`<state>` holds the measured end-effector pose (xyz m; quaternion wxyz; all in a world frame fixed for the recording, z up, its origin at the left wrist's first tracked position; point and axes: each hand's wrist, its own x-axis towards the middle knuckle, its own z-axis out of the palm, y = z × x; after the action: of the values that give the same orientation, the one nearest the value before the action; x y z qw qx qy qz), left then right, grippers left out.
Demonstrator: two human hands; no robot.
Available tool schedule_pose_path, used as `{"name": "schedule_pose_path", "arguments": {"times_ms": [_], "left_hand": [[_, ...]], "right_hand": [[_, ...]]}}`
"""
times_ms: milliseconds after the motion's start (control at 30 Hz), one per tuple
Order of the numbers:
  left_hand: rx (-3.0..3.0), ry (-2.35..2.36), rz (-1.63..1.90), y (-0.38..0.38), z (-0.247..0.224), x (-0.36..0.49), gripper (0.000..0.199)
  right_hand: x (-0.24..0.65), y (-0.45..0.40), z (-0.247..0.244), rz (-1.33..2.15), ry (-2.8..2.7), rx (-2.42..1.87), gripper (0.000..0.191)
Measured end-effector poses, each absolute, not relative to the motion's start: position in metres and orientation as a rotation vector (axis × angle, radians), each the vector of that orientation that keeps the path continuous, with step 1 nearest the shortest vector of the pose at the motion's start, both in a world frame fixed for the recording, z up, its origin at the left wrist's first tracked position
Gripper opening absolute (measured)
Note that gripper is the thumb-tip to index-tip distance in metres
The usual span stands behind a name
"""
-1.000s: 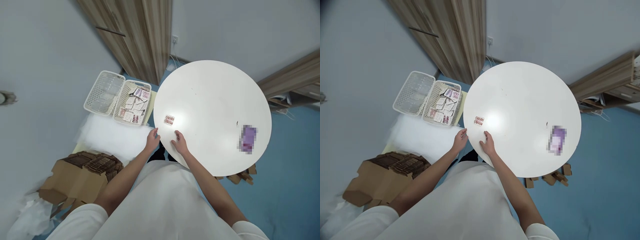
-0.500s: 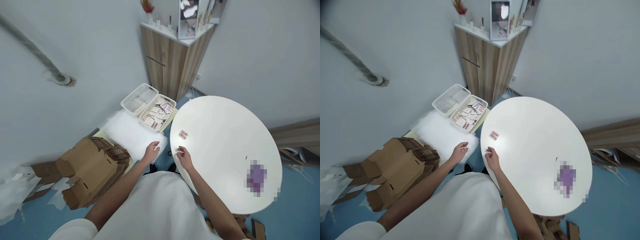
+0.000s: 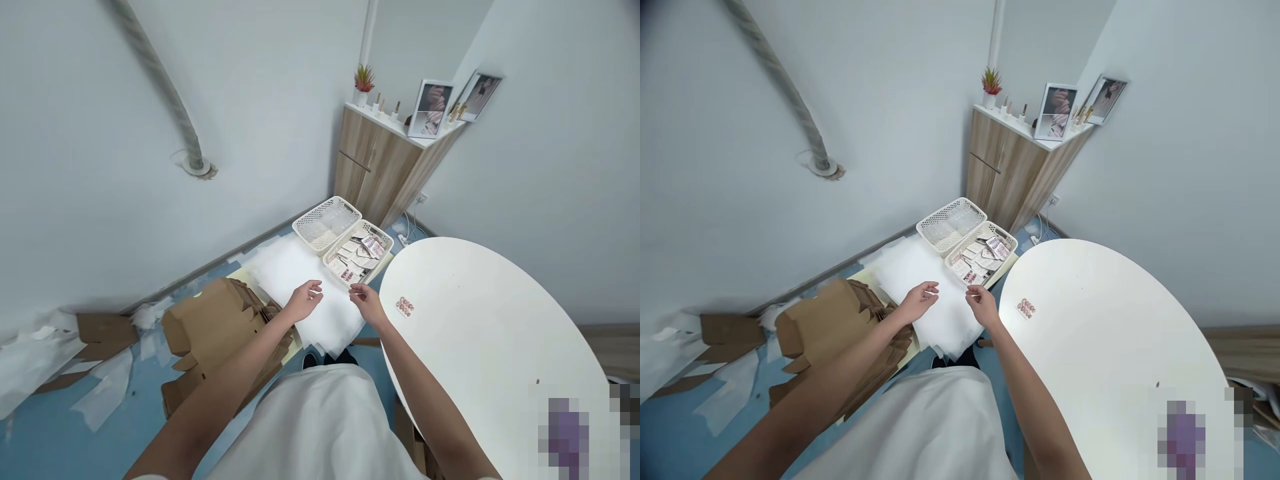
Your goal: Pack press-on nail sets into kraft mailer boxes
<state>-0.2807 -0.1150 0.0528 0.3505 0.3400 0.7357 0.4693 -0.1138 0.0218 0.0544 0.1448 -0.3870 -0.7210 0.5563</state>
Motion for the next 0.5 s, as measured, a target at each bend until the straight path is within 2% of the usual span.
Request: {"name": "schedule_pose_path", "arguments": {"times_ms": [200, 500], "left_hand": [[0.910, 1.909, 1.218, -0.079, 0.051, -0.315, 0.034], [0.870, 2.086, 1.102, 0.025, 0.038, -0.368, 0.034]], "right_hand": [[-0.160, 0.068, 0.071, 1.369, -2.251, -1.153, 0.032], [-0.244, 0.156, 0.053, 0.693, -2.705, -1.154, 0.035]]}}
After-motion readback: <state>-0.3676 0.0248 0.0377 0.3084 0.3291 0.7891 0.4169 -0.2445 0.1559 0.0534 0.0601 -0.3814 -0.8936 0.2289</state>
